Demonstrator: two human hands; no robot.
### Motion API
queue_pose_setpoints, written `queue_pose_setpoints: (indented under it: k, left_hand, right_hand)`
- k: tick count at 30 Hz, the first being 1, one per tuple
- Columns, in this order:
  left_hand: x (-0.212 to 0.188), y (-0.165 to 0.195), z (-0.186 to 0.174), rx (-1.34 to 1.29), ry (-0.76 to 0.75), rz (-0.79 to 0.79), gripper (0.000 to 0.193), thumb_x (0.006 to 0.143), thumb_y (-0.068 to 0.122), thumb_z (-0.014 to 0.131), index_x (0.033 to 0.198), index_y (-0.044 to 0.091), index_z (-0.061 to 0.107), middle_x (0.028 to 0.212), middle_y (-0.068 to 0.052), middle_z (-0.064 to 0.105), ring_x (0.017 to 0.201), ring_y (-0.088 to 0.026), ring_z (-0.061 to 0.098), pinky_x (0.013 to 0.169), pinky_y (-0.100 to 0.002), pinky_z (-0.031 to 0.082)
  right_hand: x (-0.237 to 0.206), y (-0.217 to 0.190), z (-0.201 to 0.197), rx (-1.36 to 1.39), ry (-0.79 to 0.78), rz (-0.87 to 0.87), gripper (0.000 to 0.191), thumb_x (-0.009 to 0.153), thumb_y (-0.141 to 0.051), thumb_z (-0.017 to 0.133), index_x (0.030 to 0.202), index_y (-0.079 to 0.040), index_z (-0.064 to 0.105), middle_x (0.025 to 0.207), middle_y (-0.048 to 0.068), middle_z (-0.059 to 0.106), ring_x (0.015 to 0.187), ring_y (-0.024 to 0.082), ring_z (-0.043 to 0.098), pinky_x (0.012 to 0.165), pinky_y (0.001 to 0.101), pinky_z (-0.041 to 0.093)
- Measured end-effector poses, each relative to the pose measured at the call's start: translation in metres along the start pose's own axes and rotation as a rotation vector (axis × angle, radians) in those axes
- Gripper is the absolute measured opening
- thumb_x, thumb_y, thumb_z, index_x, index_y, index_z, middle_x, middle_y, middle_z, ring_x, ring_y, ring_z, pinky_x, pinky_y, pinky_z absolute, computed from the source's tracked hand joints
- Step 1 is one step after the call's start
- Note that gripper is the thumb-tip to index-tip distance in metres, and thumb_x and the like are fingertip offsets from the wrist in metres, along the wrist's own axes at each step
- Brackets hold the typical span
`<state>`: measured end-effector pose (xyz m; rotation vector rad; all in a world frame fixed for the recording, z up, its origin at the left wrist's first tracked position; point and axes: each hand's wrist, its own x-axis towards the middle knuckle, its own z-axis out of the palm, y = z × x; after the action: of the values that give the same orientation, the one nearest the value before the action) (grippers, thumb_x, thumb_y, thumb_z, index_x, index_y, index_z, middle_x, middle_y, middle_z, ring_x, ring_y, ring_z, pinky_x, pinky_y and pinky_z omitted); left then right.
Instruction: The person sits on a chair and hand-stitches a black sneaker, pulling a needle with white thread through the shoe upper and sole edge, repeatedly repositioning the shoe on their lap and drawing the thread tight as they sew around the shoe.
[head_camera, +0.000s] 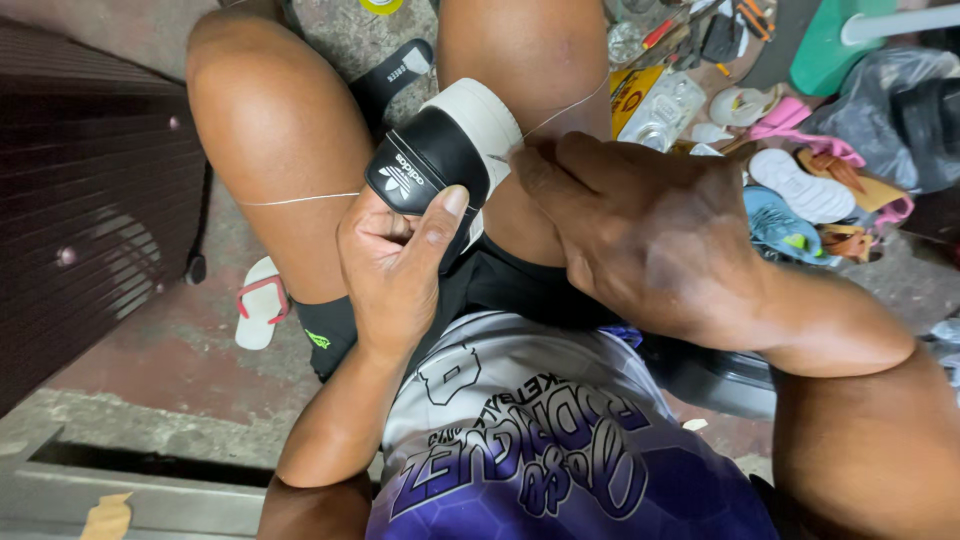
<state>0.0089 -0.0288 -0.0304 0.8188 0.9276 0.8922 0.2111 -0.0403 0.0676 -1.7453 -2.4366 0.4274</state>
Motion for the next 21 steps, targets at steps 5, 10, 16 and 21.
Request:
queue_pose_setpoints:
  k: [5, 10, 16, 21]
  left_hand:
    - [0.001, 0.0, -0.002, 0.131, -0.018, 0.025, 0.016, 0.103, 0.0, 0.068, 0.117, -0.007, 0.069, 0.095, 0.0, 0.072, 0.081, 0.0, 0.059, 0.074, -0.018, 0.048]
    - [0.006, 0.005, -0.005, 0.232, -0.036, 0.062, 0.007, 0.103, 0.0, 0.072, 0.103, -0.006, 0.072, 0.079, 0.003, 0.062, 0.067, 0.0, 0.049, 0.068, -0.02, 0.041]
    - [0.018, 0.016, -0.005, 0.093, -0.057, 0.044, 0.011, 0.095, 0.003, 0.066, 0.104, -0.002, 0.067, 0.085, 0.007, 0.065, 0.075, 0.002, 0.053, 0.069, -0.018, 0.046]
    - [0.02, 0.024, -0.024, 0.371, -0.076, -0.074, 0.016, 0.1, 0.007, 0.072, 0.091, -0.005, 0.068, 0.069, -0.003, 0.051, 0.062, -0.007, 0.04, 0.057, -0.025, 0.032]
  right_hand:
    - [0.018, -0.002, -0.016, -0.086, -0.024, -0.176, 0.056, 0.067, -0.013, 0.074, 0.121, 0.001, 0.067, 0.097, 0.007, 0.067, 0.075, 0.021, 0.069, 0.051, 0.0343, 0.047]
    - [0.028, -0.001, -0.018, -0.115, -0.066, -0.234, 0.057, 0.068, -0.012, 0.076, 0.122, 0.002, 0.066, 0.089, 0.005, 0.065, 0.078, 0.019, 0.07, 0.05, 0.0337, 0.048]
    - [0.048, -0.005, -0.004, -0.114, -0.129, -0.251, 0.038, 0.068, -0.014, 0.078, 0.103, -0.005, 0.066, 0.082, 0.003, 0.063, 0.073, 0.021, 0.068, 0.046, 0.0364, 0.045]
    - [0.064, -0.008, 0.001, -0.007, -0.131, -0.229, 0.019, 0.09, -0.012, 0.077, 0.101, -0.005, 0.064, 0.08, 0.005, 0.061, 0.065, 0.023, 0.064, 0.048, 0.0381, 0.044]
